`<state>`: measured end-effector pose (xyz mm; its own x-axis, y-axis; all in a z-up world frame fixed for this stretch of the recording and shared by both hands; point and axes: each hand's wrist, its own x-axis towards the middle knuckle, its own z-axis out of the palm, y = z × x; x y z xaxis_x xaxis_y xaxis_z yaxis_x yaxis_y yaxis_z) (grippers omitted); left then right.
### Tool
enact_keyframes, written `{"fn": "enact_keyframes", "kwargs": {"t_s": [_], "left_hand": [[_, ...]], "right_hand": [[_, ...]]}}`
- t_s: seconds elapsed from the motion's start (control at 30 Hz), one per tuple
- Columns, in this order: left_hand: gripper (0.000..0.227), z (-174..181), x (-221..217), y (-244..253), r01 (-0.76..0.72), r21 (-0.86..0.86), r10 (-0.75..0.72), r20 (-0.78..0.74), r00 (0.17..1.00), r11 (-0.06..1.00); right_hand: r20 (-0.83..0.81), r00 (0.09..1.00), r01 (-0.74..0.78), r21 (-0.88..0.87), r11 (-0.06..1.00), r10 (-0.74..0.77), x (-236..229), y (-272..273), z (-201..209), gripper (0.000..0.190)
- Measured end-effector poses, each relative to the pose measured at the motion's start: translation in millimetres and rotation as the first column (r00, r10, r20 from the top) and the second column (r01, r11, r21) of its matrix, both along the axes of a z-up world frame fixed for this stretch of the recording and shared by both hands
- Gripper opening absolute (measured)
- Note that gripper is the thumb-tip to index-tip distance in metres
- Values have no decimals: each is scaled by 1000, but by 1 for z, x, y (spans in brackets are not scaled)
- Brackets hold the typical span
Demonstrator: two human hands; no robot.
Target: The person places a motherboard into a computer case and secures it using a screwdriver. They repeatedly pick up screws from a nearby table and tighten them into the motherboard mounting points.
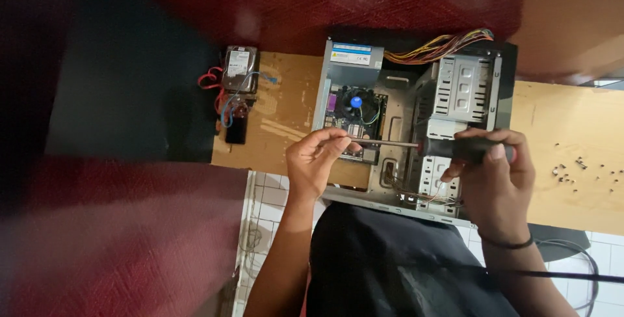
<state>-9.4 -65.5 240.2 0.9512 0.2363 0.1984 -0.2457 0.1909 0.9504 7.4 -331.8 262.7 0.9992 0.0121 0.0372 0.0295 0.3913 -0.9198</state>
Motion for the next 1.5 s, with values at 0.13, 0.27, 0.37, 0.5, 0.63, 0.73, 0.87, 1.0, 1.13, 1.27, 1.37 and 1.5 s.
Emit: {"fn": "enact_keyframes", "kwargs": {"t_s": [0.13,0.27,0.37,0.5,0.63,0.73,0.87,1.0,1.13,1.27,1.37,1.5], "left_hand": [[18,12,4,-2,-45,78,47,-16,999,996],[17,21,10,5,43,179,-43,-1,999,983],[24,22,16,12,74,286,-118,138,983,955],[89,-24,14,43,-18,169,56,-225,973,985],[95,-64,-9,65,260,489,159,-660,734,833],[101,-110,-38,58,437,438,43,-743,668,786],[54,-183,-56,58,328,497,112,-667,737,804],[46,-208,-50,54,262,519,198,-671,715,813],[48,-168,-53,53,291,490,200,-727,657,822],[51,-183,-58,55,305,463,175,-741,648,832],[49,-181,-52,60,309,465,159,-728,667,830],[49,-168,-53,59,321,461,143,-726,673,827]], "right_hand": [[-38,999,-11,73,997,13,6,4,-10,12],[-54,999,8,104,994,-2,13,5,-14,10],[-36,998,-51,100,994,54,22,6,-20,15],[-134,991,2,-172,985,-25,40,26,-31,16],[-33,999,-30,-482,876,15,56,27,-117,14],[-23,988,-131,-668,733,155,46,67,-115,20],[-210,966,-254,-864,434,149,43,104,-127,25],[35,948,-75,-942,326,317,58,113,-173,29],[98,915,-46,-938,343,390,53,131,-157,28],[98,886,-65,-942,330,454,49,136,-170,27],[89,865,-55,-961,269,494,60,145,-175,27],[105,836,-42,-966,254,539,65,146,-188,28]]}}
